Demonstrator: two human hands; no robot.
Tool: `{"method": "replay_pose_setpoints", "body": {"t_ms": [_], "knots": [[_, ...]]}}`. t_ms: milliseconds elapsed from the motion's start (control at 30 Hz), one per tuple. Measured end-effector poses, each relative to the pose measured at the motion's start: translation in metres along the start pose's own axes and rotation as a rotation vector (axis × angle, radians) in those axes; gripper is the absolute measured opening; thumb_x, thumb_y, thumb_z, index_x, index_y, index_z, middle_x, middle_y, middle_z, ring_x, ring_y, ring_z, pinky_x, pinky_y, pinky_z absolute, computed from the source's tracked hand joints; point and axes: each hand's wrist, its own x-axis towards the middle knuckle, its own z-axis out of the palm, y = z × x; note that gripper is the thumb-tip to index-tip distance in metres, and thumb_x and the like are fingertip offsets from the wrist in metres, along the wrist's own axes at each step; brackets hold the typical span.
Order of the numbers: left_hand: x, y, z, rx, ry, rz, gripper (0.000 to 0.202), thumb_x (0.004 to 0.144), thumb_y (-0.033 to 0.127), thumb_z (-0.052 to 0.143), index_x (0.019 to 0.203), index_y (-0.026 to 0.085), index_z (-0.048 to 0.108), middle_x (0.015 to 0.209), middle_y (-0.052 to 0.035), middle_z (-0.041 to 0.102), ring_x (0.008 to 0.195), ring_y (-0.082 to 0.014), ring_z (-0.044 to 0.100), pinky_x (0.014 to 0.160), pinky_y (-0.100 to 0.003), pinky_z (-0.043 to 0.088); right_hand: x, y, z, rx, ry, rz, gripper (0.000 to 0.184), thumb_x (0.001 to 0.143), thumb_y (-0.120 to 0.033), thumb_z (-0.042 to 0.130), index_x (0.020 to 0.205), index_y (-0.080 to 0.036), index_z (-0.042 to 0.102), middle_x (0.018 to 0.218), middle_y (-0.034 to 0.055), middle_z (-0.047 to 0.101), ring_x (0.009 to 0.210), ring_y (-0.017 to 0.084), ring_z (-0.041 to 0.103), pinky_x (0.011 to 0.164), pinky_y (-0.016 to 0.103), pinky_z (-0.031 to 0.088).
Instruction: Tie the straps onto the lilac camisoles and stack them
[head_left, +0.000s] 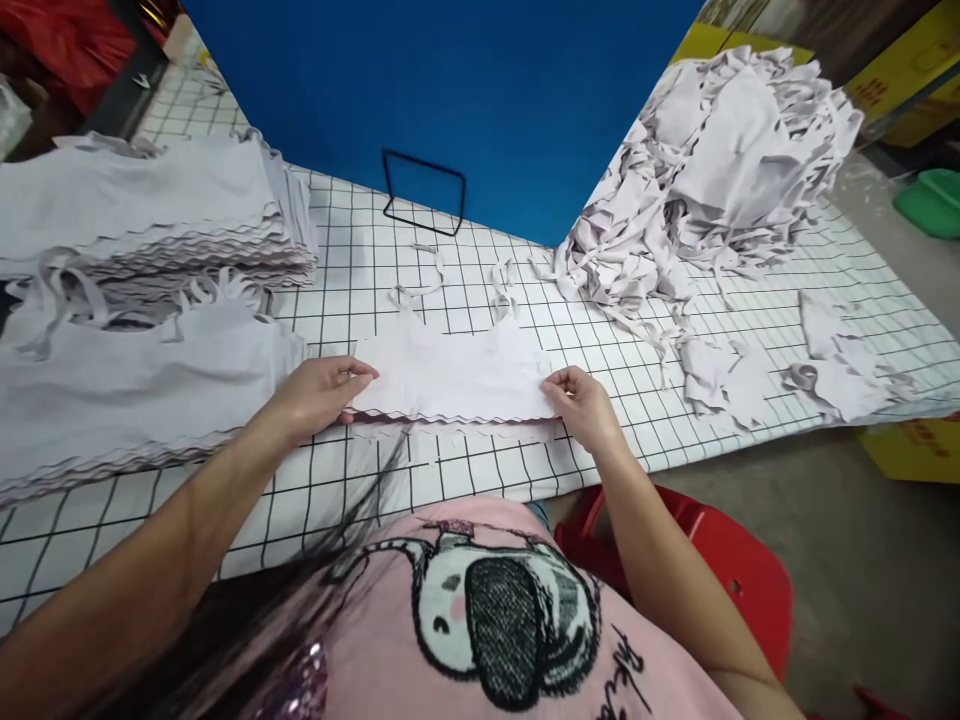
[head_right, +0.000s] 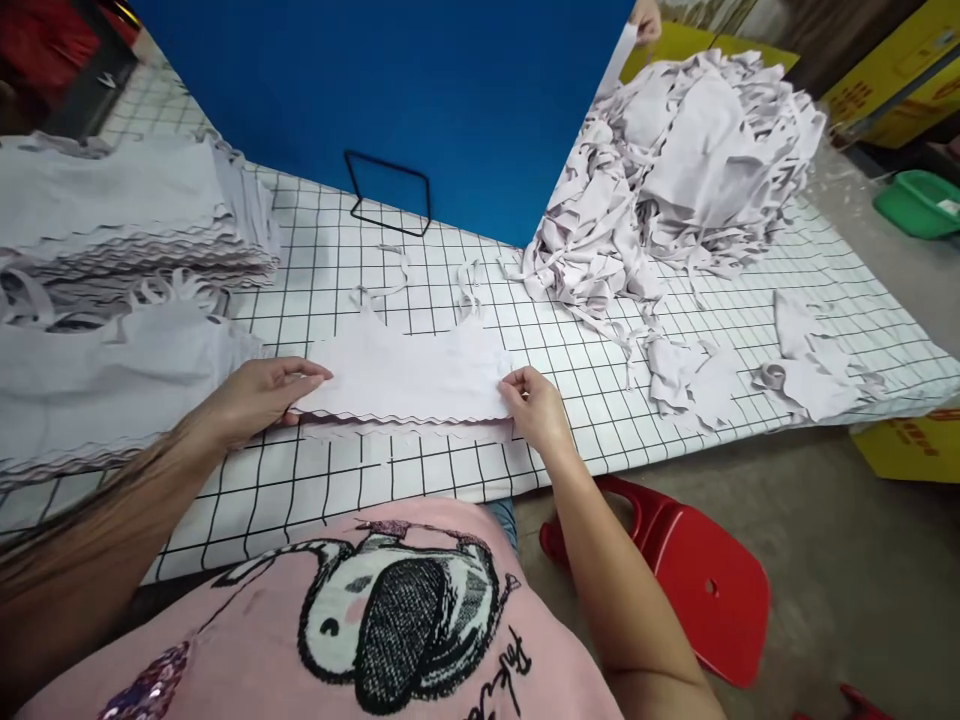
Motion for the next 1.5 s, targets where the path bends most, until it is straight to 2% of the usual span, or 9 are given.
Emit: {"method": "replay_pose_setpoints", "body": {"t_ms": [267,500,833,933,1067,1167,1233,1367,1500], "knots": [[-0.007,-0.009,-0.001,0.096,-0.059,-0.025,0.038,0.077,0.049,0.065,0.101,0.020,0.068,0.051,0.0088,0.025,0.046,-0.0075,0.036,0.054,-0.020,0.052,-0.011,0.006,0.003,-0.076,0.071,-0.031,0.020,0.083,-0.040,0.059,0.083,-0.021,0.058,0.071,0.0006,0.059,0.056,0.012,0.050,0.048,0.024,0.040],[-0.005,-0.018,0.004,0.192,-0.020,-0.025,0.036,0.079,0.050,0.061,0.102,0.023,0.066,0.053,0.0078,0.040,0.047,-0.0117,0.054,0.050,-0.019,0.042,-0.024,0.007,0.001,-0.145,0.096,-0.041,0.018,0.085,-0.038,0.058,0.084,-0.021,0.059,0.070,0.0013,0.061,0.061,0.014,0.052,0.054,0.024,0.040],[-0.005,-0.036,0.008,0.559,0.126,0.296,0.030,0.087,0.051,0.048,0.097,0.025,0.062,0.054,0.0060,0.049,0.049,-0.0140,0.049,0.053,-0.023,0.034,-0.034,0.009,0.016,-0.352,0.148,-0.151,0.015,0.093,-0.034,0.049,0.089,-0.022,0.058,0.084,0.0048,0.065,0.071,0.017,0.059,0.065,0.028,0.044],[-0.009,-0.035,0.010,0.710,0.219,0.365,0.026,0.089,0.043,0.046,0.096,0.023,0.061,0.071,-0.0008,0.060,0.065,-0.0200,0.057,0.060,-0.029,0.040,-0.037,0.010,0.021,-0.523,0.209,-0.198,0.018,0.094,-0.034,0.047,0.093,-0.022,0.060,0.094,0.0073,0.063,0.077,0.019,0.059,0.064,0.030,0.044],[-0.009,-0.023,0.028,0.807,0.357,0.589,0.029,0.091,0.032,0.045,0.103,0.015,0.065,0.103,-0.0160,0.061,0.103,-0.0331,0.056,0.085,-0.042,0.048,-0.034,0.010,0.027,-0.627,0.300,-0.282,0.024,0.095,-0.035,0.047,0.108,-0.021,0.062,0.101,0.0114,0.055,0.089,0.025,0.058,0.065,0.033,0.047],[0.002,-0.018,0.045,0.735,0.278,0.744,0.038,0.094,0.030,0.043,0.125,0.016,0.059,0.132,-0.0177,0.055,0.128,-0.0355,0.046,0.105,-0.049,0.041,-0.027,0.008,0.034,-0.634,0.239,-0.385,0.026,0.097,-0.034,0.044,0.113,-0.021,0.061,0.097,0.0115,0.055,0.089,0.026,0.057,0.070,0.036,0.050],[0.011,-0.022,0.050,0.733,0.214,0.765,0.044,0.095,0.033,0.042,0.137,0.021,0.051,0.145,-0.0152,0.047,0.140,-0.0369,0.035,0.112,-0.053,0.034,-0.024,0.008,0.039,-0.611,0.174,-0.422,0.025,0.098,-0.032,0.041,0.110,-0.022,0.062,0.092,0.0104,0.056,0.085,0.025,0.057,0.071,0.036,0.050],[0.023,-0.035,0.044,0.739,0.227,0.685,0.050,0.095,0.040,0.044,0.143,0.026,0.045,0.151,-0.0138,0.041,0.145,-0.0397,0.027,0.113,-0.058,0.032,-0.021,0.011,0.037,-0.527,0.134,-0.418,0.024,0.098,-0.032,0.041,0.107,-0.023,0.062,0.092,0.0097,0.059,0.084,0.024,0.059,0.075,0.037,0.050],[0.027,-0.022,0.055,0.724,0.301,0.742,0.047,0.095,0.037,0.044,0.137,0.016,0.052,0.148,-0.0192,0.044,0.145,-0.0399,0.026,0.116,-0.057,0.029,-0.005,-0.001,0.019,-0.395,0.100,-0.348,0.021,0.096,-0.037,0.046,0.097,-0.023,0.062,0.090,0.0073,0.064,0.078,0.021,0.060,0.071,0.033,0.049]]}}
